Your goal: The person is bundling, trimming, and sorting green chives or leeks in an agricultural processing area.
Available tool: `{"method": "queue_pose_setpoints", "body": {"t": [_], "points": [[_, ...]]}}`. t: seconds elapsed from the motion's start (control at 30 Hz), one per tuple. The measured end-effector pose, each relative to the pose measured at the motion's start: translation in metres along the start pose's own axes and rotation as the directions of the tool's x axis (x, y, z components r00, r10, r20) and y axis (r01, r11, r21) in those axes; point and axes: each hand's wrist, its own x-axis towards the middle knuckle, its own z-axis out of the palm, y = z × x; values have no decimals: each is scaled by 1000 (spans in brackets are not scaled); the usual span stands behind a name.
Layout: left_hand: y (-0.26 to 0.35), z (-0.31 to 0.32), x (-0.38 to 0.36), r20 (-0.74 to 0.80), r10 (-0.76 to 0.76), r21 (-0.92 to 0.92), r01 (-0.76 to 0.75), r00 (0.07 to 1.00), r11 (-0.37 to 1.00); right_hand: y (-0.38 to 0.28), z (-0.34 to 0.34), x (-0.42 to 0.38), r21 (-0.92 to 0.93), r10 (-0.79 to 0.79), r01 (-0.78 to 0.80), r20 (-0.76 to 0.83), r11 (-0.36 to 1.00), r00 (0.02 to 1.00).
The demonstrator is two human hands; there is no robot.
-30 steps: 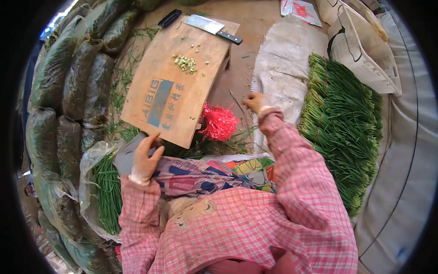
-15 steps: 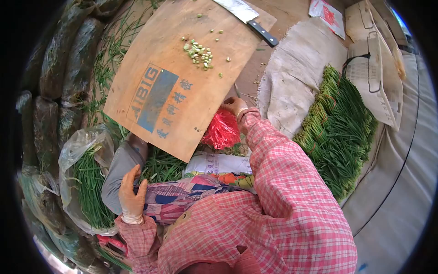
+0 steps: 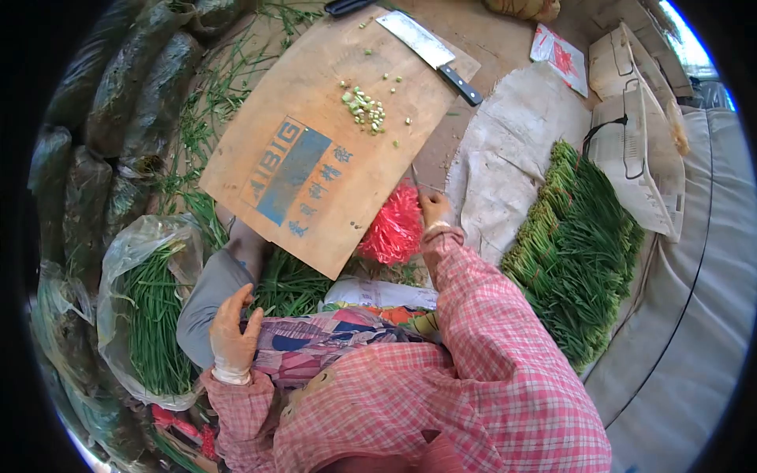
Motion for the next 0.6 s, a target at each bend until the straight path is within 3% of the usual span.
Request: {"method": "queue_pose_setpoints", "body": {"t": [0.07,0.13,0.2,0.23,0.27,0.33,0.37,0.43,0.47,0.53,0.57,0.6], "points": [[3,-3,0,6,33,-16,-32,999,999,-26,-3,-22,141,-40,53,-89,989,995],[5,-6,4,28,55,-31,-54,998,998,-84,-27,-64,271,-154,108,155,957,976],[3,-6,6,0,114,-12,-114,993,993,-138,-34,-125,407,-295,123,394,905,870],[2,-5,7,-5,129,-7,-129,992,992,-160,-44,-147,291,-398,279,539,915,742],[2,-4,7,-3,147,-2,-147,989,989,-193,-56,-166,266,-378,272,723,925,579],[1,-4,7,1,137,4,-137,991,991,-225,-73,-171,477,-492,122,837,870,238],[0,-4,7,8,118,2,-118,993,993,-248,-73,-169,724,-720,-18,682,689,-128],[2,-7,7,28,89,-8,-89,996,996,-271,-68,-153,853,-831,-140,433,503,-349],[2,-8,7,29,82,-3,-82,996,997,-270,-71,-143,852,-825,-16,502,523,-260],[-1,-8,7,36,84,4,-85,996,996,-268,-59,-119,650,-739,355,615,672,275],[-1,-8,7,51,77,-18,-76,996,997,-256,-43,-86,538,-729,502,401,677,554],[-1,-8,7,62,79,-12,-79,995,997,-244,-27,-53,374,-629,548,139,748,765]]}}
